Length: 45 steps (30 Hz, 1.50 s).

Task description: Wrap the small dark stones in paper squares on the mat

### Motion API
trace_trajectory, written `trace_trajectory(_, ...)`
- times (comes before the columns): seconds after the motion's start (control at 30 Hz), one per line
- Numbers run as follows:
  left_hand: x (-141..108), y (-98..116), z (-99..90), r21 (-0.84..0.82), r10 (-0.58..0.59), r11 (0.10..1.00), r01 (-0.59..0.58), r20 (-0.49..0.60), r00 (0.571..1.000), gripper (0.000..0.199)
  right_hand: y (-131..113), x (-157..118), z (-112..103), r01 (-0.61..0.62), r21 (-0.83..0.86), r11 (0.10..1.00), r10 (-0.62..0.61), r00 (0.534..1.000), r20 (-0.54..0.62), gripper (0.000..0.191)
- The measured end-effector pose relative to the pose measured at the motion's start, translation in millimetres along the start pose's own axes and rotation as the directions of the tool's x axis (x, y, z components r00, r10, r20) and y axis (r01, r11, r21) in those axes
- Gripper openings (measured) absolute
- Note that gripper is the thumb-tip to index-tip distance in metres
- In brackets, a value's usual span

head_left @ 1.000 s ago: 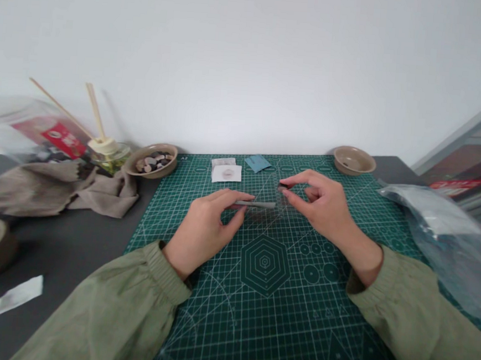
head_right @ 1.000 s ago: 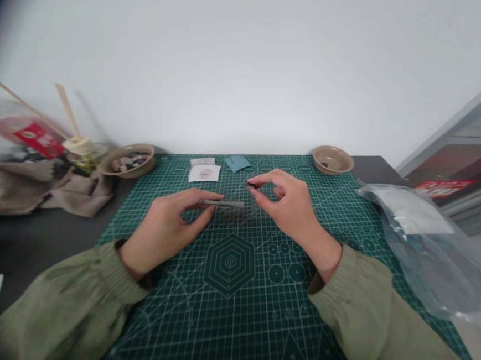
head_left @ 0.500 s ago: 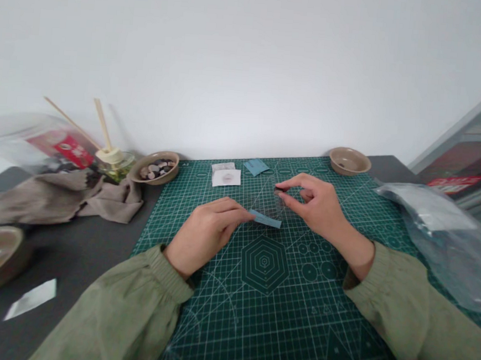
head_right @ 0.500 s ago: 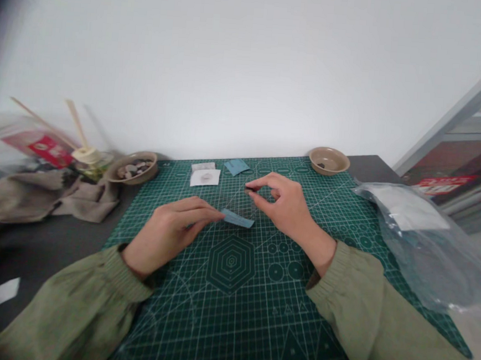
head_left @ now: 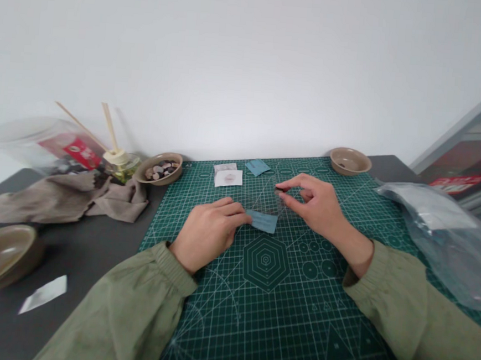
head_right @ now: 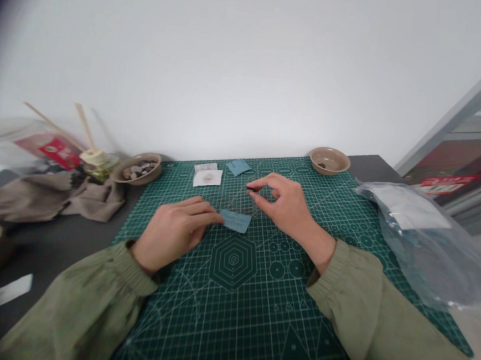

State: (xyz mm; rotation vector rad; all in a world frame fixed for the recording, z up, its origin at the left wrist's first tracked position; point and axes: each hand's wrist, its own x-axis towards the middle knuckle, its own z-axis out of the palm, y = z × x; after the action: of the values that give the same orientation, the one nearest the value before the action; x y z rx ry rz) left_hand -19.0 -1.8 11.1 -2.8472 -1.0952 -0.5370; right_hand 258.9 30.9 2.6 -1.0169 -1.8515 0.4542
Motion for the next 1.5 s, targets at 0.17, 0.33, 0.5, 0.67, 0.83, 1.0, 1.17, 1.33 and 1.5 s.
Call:
trace_trajectory(0.17,2.3,-4.7,8.5,-0.387,-0.359,0.882,0.268,-0.183,0.915,0.021,3.2,0.4,0.2,-0.053,0.006,0.999,0.053,0.997,-0.059,0.017)
trace_trajectory(0.33,7.8,-19.9,19.3,-0.791,-0.675,0.46,0.403,-0.016,0.738,0.044,6.4,1.6,0.7,-0.113,0.029,0.993,0.115,0.988,-0.1,0.019)
trace_trajectory(0.5,6.6,-27.0,24.9,-0.843,-0.692,0.371,0.389,0.029,0.722,0.053,7.0,1.7,2.0,-0.139,0.038,0.99,0.142,0.985,-0.095,0.02)
trace_trajectory(0.67,5.2,-26.7,26.5,-0.82,-0.661,0.441,0.365,-0.022,0.75,0.043,5.8,0.8,1.9,-0.157,0.033,0.987,0.159,0.982,-0.102,0.019)
trace_trajectory(0.83,5.5,-16.2,21.2,-0.671,-0.568,0.68,0.295,-0.228,0.791,0.02,6.4,1.7,1.4,-0.157,0.026,0.987,0.159,0.979,-0.128,0.018)
trace_trajectory(1.0,6.0,-10.7,19.1,-0.539,-0.381,0.823,0.178,-0.291,0.878,0.012,6.3,2.2,1.6,-0.157,0.023,0.987,0.158,0.98,-0.124,0.018)
trace_trajectory(1.17,4.6,-8.4,21.7,-0.507,-0.229,0.857,0.098,-0.204,0.952,0.014,5.9,1.7,1.4,-0.142,0.017,0.99,0.143,0.981,-0.13,0.017)
trace_trajectory(1.33,4.0,-12.8,16.3,-0.407,-0.177,0.906,0.113,-0.122,0.977,0.031,7.9,2.0,1.7,-0.139,0.019,0.99,0.14,0.983,-0.121,0.019)
trace_trajectory(1.5,10.8,-63.8,16.2,-0.145,-0.348,0.934,0.326,-0.168,0.922,0.063,7.0,2.2,1.8,-0.114,0.017,0.993,0.115,0.986,-0.123,0.017)
